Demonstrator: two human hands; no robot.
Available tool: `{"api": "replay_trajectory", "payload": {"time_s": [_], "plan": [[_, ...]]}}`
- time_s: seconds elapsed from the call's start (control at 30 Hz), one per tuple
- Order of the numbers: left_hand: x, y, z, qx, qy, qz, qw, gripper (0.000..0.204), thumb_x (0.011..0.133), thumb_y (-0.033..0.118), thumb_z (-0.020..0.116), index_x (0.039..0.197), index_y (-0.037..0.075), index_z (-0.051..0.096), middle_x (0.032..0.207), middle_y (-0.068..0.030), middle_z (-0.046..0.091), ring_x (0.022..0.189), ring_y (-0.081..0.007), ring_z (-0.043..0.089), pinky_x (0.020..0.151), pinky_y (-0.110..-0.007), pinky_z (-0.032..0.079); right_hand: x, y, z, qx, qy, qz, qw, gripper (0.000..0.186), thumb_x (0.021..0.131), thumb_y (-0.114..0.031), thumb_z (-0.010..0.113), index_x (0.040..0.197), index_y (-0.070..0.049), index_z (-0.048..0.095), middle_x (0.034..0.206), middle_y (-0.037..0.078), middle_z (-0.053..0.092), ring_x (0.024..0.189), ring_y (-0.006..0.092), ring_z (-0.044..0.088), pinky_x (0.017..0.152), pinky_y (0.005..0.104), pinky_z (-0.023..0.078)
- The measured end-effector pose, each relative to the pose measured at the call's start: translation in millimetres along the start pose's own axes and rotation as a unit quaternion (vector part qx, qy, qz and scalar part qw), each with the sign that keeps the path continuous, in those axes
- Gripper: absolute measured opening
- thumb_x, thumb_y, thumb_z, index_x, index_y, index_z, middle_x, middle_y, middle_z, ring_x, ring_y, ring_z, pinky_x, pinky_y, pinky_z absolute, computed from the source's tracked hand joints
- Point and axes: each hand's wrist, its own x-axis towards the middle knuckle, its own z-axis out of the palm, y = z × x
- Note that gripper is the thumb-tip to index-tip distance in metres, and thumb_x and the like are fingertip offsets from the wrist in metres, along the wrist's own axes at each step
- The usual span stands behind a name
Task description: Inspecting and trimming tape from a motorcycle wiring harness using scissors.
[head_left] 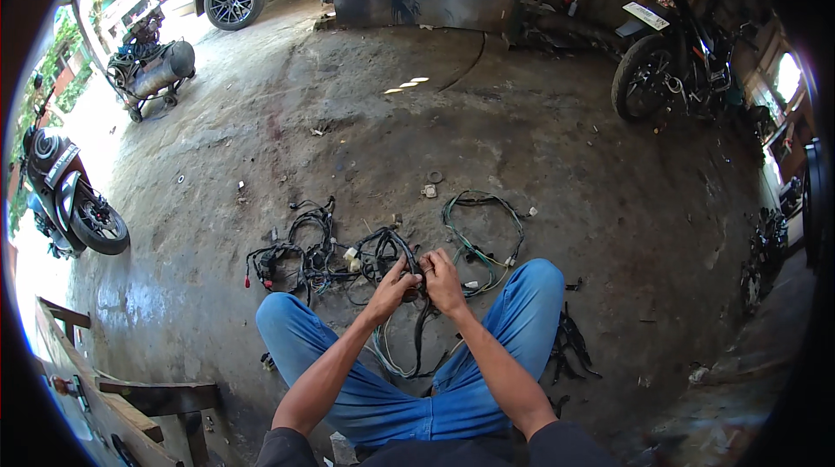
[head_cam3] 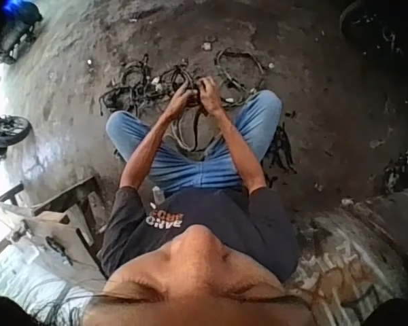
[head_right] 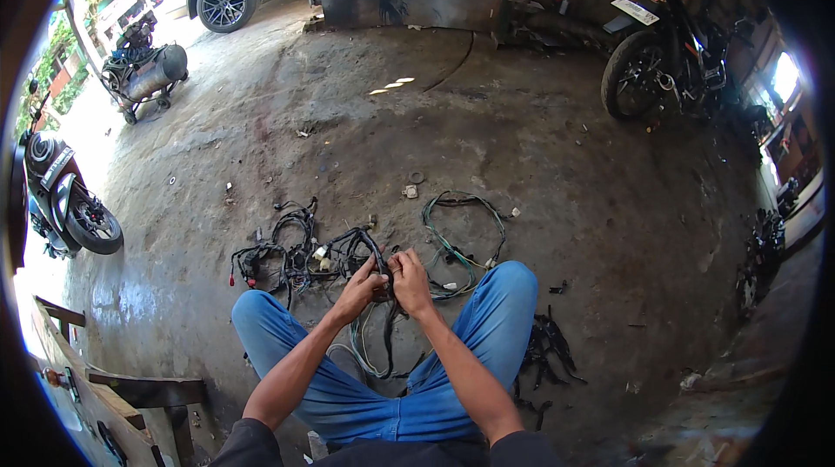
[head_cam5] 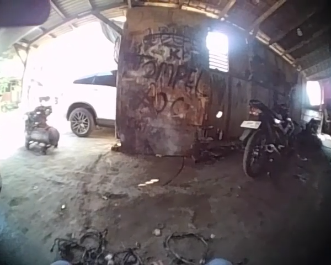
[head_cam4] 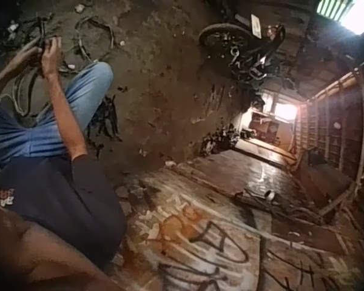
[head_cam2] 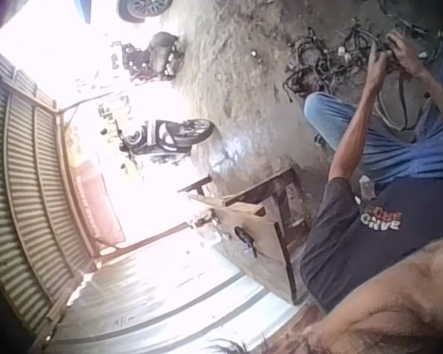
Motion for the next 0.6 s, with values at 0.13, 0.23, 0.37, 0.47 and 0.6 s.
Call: {"api": "replay_trajectory", "payload": {"time_s": [0.13,0.23,0.37,0.47,0.6], "plan": [[7.0,-11.2,5.6,0.116,-0.003,0.104,0.988,0.071,0.099,0.02,0.059,0.16,0.006,0.025,0.142,-0.0105,0.05,0.122,-0.017,0.054,0.103,-0.03,0.044,2.7,11.3,5.0,-0.003,-0.01,-0.002,1.0,0.021,0.101,-0.016,0.056,0.102,0.004,0.059,0.101,0.019,0.056,0.092,0.0386,0.059,0.079,0.0444,0.046],[10.2,-5.1,5.8,0.117,-0.007,0.1,0.988,0.065,0.099,0.021,0.059,0.156,0.003,0.034,0.143,-0.0117,0.052,0.126,-0.0167,0.051,0.105,-0.029,0.041,5.6,14.5,8.2,-0.036,0.025,-0.011,0.999,0.023,0.102,-0.018,0.055,0.105,0.004,0.06,0.101,0.019,0.056,0.092,0.0391,0.059,0.079,0.0439,0.046],[7.9,2.9,5.6,0.178,0.0,0.099,0.979,0.06,0.1,0.018,0.055,0.156,0.006,0.036,0.139,-0.0089,0.055,0.115,-0.0152,0.059,0.098,-0.03,0.047,15.1,22.9,0.1,-0.007,-0.028,0.028,0.999,0.025,0.103,-0.02,0.054,0.105,0.003,0.063,0.1,0.019,0.059,0.094,0.0394,0.06,0.081,0.0439,0.046],[6.7,8.4,-5.3,-0.038,-0.033,-0.049,0.998,0.057,0.101,0.014,0.05,0.155,0.007,0.036,0.132,-0.0073,0.059,0.1,-0.0159,0.065,0.088,-0.032,0.054,16.6,28.8,-6.2,-0.002,-0.081,0.04,0.996,0.025,0.103,-0.021,0.055,0.106,0.001,0.065,0.101,0.02,0.062,0.095,0.0391,0.062,0.082,0.044,0.047],[3.5,4.6,-2.9,-0.014,-0.081,0.023,0.996,0.042,0.106,0.014,0.05,0.145,0.002,0.044,0.114,-0.0086,0.062,0.09,-0.0182,0.068,0.084,-0.038,0.06,6.0,39.9,-8.3,-0.037,-0.06,0.045,0.997,0.031,0.106,-0.025,0.052,0.109,0.003,0.064,0.098,0.015,0.067,0.084,0.0253,0.063,0.077,0.0378,0.048]]}}
